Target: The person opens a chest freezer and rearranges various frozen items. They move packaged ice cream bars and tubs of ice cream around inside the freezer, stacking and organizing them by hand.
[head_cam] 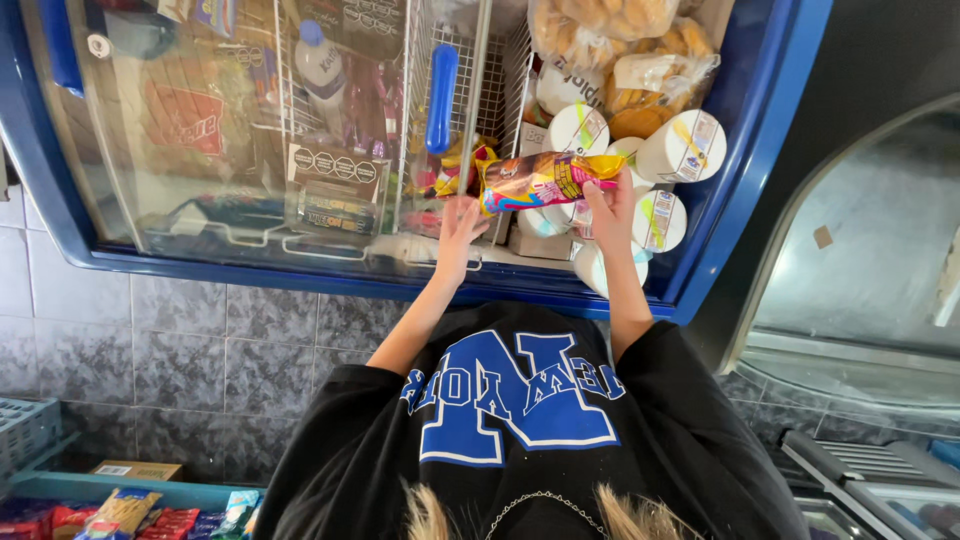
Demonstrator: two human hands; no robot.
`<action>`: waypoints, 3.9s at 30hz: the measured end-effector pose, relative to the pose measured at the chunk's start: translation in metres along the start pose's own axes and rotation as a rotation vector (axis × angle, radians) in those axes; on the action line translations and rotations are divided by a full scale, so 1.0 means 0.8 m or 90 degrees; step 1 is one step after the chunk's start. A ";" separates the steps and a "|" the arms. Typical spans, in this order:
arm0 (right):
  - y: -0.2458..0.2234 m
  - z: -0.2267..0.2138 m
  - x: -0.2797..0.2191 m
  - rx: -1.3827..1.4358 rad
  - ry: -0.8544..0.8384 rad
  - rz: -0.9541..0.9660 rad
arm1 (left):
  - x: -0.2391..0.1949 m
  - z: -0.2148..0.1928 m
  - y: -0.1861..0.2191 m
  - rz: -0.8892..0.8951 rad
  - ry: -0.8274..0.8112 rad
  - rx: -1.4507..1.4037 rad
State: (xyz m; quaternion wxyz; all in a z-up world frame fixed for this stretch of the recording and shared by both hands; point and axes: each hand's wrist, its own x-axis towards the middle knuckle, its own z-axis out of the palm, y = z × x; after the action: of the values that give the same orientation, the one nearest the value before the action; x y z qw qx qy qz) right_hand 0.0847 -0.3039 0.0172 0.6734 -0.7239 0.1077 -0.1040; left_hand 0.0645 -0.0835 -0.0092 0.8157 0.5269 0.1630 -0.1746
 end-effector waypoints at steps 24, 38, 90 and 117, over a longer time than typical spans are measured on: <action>-0.043 -0.008 -0.039 0.395 0.161 0.094 | -0.031 0.045 0.025 0.142 -0.107 -0.081; -0.015 -0.006 -0.064 0.455 0.164 0.143 | -0.048 0.041 0.054 0.138 -0.061 -0.076; 0.014 -0.138 -0.041 -0.814 -0.040 0.157 | 0.021 0.030 -0.014 0.041 -0.180 0.796; -0.064 -0.044 -0.070 -0.462 -0.152 -0.206 | 0.130 0.059 -0.091 -0.071 0.192 0.700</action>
State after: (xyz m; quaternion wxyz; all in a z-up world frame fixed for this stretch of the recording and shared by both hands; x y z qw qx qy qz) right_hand 0.0215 -0.3172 0.0705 0.3573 -0.9289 -0.0571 -0.0792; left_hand 0.1269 -0.1663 -0.0962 0.3790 0.8833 0.1905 -0.1997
